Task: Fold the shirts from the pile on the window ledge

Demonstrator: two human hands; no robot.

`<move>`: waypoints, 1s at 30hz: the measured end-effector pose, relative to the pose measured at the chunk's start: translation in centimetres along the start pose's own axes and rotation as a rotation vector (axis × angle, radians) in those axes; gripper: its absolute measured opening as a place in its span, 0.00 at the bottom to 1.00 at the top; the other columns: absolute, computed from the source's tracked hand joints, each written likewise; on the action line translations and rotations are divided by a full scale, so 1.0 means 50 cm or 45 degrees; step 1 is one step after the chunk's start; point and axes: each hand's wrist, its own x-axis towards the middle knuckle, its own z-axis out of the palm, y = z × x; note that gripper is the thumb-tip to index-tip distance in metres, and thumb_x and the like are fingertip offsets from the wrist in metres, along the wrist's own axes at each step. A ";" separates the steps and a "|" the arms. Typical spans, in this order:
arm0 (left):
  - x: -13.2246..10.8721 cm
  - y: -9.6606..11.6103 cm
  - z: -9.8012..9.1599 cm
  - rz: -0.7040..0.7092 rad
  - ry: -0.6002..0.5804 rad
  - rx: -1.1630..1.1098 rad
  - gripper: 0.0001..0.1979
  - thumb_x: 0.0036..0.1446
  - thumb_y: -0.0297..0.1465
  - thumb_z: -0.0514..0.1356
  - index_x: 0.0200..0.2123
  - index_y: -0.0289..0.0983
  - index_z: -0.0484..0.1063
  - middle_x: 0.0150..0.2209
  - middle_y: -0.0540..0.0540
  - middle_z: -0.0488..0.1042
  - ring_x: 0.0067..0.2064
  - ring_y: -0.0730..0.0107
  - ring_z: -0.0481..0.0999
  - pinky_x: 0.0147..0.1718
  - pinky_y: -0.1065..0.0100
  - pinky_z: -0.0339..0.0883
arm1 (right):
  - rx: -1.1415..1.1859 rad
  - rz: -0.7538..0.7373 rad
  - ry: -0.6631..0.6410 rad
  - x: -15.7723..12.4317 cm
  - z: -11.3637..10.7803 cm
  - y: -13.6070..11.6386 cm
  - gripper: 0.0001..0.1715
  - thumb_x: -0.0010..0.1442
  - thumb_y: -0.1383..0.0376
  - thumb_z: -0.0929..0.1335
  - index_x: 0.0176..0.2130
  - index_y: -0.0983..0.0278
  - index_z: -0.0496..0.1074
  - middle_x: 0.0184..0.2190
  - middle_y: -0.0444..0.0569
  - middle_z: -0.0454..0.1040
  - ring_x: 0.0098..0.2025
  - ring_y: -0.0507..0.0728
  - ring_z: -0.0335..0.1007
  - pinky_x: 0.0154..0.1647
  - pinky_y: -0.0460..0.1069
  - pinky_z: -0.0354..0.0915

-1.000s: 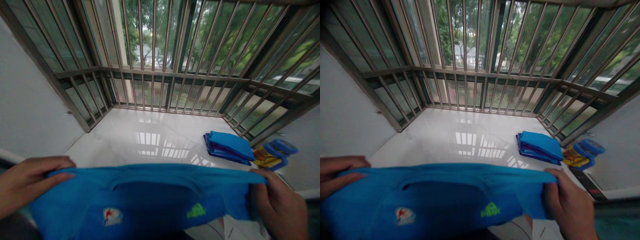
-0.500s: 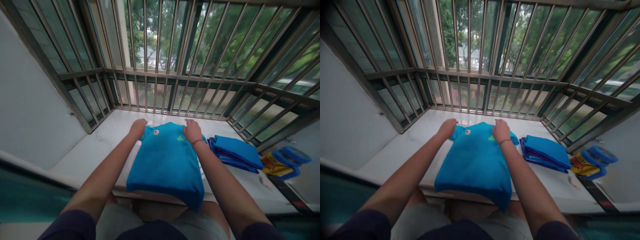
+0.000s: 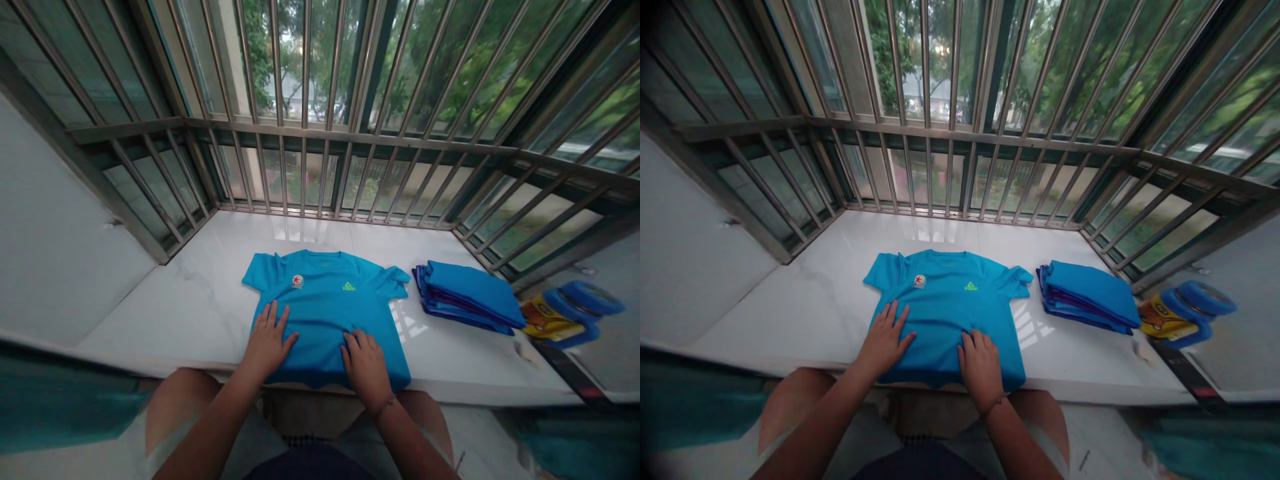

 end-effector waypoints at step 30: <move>0.364 0.165 0.024 0.283 -0.272 -0.203 0.29 0.76 0.39 0.48 0.75 0.43 0.63 0.79 0.43 0.59 0.78 0.54 0.58 0.78 0.44 0.45 | 0.334 0.663 -0.017 0.263 -0.071 0.367 0.19 0.68 0.54 0.65 0.39 0.65 0.78 0.34 0.55 0.81 0.39 0.61 0.76 0.39 0.50 0.65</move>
